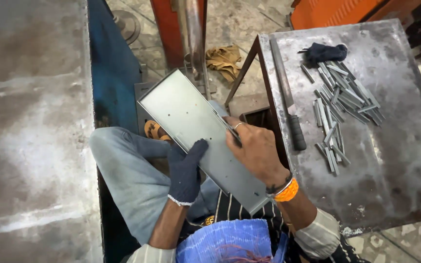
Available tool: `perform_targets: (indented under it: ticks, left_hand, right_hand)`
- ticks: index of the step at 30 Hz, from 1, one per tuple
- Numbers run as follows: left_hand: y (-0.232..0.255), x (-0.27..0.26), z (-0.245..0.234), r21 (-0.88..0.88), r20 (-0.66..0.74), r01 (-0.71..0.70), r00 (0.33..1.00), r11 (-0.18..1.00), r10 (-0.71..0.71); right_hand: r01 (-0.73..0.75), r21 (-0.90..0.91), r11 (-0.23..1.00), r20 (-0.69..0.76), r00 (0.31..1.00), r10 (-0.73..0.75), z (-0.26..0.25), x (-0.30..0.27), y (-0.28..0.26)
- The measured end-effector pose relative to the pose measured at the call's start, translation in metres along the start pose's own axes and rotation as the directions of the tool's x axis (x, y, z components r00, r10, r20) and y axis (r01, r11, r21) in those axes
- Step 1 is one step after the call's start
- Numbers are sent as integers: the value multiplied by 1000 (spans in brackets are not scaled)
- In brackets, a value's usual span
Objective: The person sits at a metal workbench holding a sheet-metal enclosure on their lap and files its cut edges with a hand file, repositioning the panel repeatedly to file different sides. They set finished panels on the bench and pick up small metal strips from a pile beside them.
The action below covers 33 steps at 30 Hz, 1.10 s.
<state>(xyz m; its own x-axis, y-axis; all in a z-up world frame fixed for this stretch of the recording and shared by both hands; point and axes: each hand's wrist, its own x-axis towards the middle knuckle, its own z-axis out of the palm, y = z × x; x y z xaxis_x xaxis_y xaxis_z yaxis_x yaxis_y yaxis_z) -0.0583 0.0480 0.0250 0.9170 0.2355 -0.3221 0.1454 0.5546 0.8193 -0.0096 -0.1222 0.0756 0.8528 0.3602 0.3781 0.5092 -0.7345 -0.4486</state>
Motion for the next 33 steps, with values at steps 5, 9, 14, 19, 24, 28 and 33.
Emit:
perform_targets:
  ticks: [5, 9, 14, 19, 24, 28, 33]
  left_hand:
    - [26, -4, 2, 195, -1, -99, 995, 976, 101]
    - [47, -2, 8, 308, -13, -160, 985, 938, 172]
    - [59, 9, 13, 242, 16, -186, 982, 952, 188]
    - [65, 18, 16, 204, 54, -168, 986, 964, 161]
    - [62, 26, 13, 192, 38, -170, 985, 966, 166]
    - [67, 25, 17, 162, 12, -129, 992, 978, 129]
    - [61, 29, 14, 198, 17, -158, 987, 967, 158]
  right_hand:
    - [91, 38, 995, 47, 995, -92, -15, 21, -22]
    - [139, 72, 988, -8, 990, -139, -26, 33, -36]
    - [116, 31, 993, -32, 993, -115, -26, 41, -35]
    - [53, -38, 998, -28, 998, -54, -23, 48, -31]
    - [19, -7, 1000, -28, 999, -20, -19, 54, -30]
    - [-1, -15, 1000, -40, 999, 1, -21, 57, -34]
    - [-9, 10, 1000, -23, 1000, 9, -22, 58, -34]
